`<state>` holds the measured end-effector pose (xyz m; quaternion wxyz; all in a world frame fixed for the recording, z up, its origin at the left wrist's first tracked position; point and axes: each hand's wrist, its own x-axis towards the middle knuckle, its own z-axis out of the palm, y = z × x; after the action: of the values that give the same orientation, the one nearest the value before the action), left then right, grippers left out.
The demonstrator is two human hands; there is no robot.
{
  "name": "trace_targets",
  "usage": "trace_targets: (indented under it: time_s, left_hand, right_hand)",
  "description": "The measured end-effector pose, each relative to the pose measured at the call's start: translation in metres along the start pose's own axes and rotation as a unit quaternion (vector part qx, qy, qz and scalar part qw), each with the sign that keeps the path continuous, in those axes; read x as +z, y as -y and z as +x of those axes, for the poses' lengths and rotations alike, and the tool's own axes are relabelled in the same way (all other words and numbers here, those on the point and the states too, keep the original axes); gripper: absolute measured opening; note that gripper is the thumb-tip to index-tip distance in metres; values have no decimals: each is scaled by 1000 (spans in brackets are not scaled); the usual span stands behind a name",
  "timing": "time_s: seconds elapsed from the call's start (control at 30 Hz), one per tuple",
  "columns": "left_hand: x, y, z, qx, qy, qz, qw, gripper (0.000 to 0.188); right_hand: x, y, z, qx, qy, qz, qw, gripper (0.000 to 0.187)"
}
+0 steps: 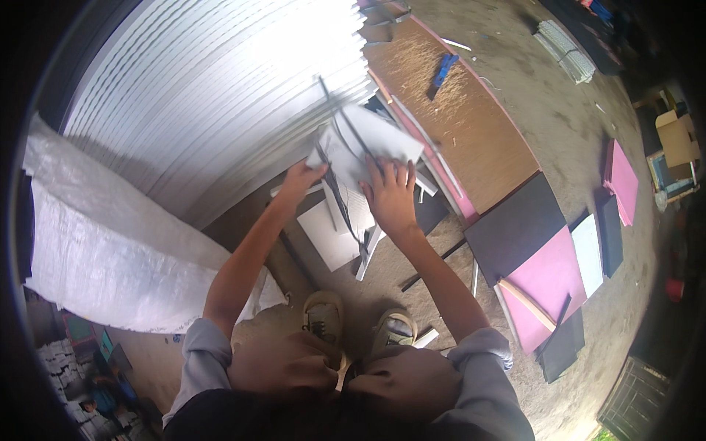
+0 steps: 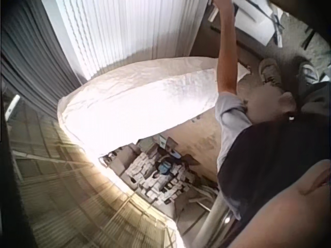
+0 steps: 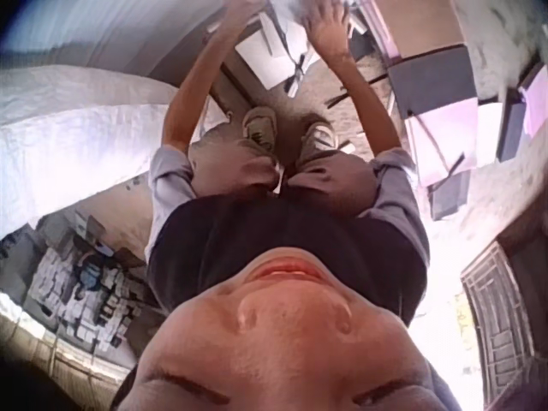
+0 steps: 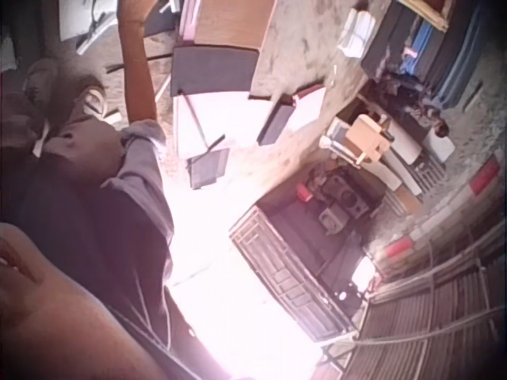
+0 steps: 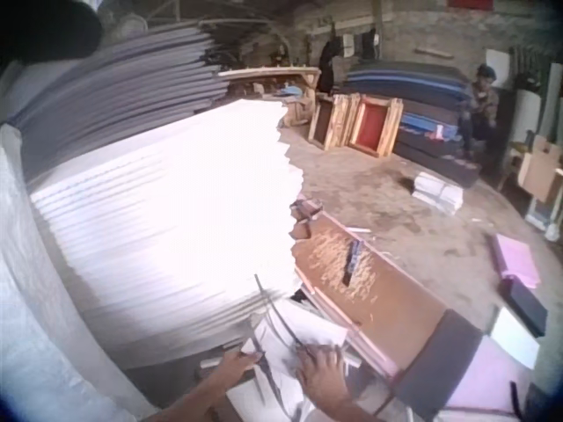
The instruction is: The person sits on the floor and ties a stack of notebooks with a black string, then uses a utility knife to cut the excess string. They carry the bound stack to a shelf and place it among other stacks. Afterwards, they gather various colored paper scraps and trimmings from the floor and put them into a white sack.
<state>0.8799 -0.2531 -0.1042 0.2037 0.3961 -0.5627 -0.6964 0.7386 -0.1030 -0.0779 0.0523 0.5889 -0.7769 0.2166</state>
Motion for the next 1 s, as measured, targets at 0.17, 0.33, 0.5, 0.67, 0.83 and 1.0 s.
trace_targets:
  time_s: [0.17, 0.33, 0.5, 0.67, 0.83, 1.0]
  left_hand:
    - [-41, 87, -30, -79, -14, 226, 971, 57]
    - [-35, 81, -51, 39, -93, 432, 896, 87]
    - [-20, 89, -57, -43, -29, 350, 935, 98]
    - [-23, 107, -37, -84, -77, 328, 938, 83]
    - [-13, 78, -30, -55, -79, 285, 954, 58]
    - [-5, 60, -30, 18, -97, 266, 959, 57]
  right_hand:
    - [42, 13, -46, -5, 110, 55, 992, 48]
    - [53, -20, -42, 160, 84, 71, 981, 88]
    - [69, -14, -36, 268, 258, 114, 921, 123]
    - [65, 11, -40, 257, 281, 208, 901, 120]
    - [78, -27, -39, 317, 223, 432, 815, 101]
    - [35, -33, -23, 306, 211, 462, 805, 79]
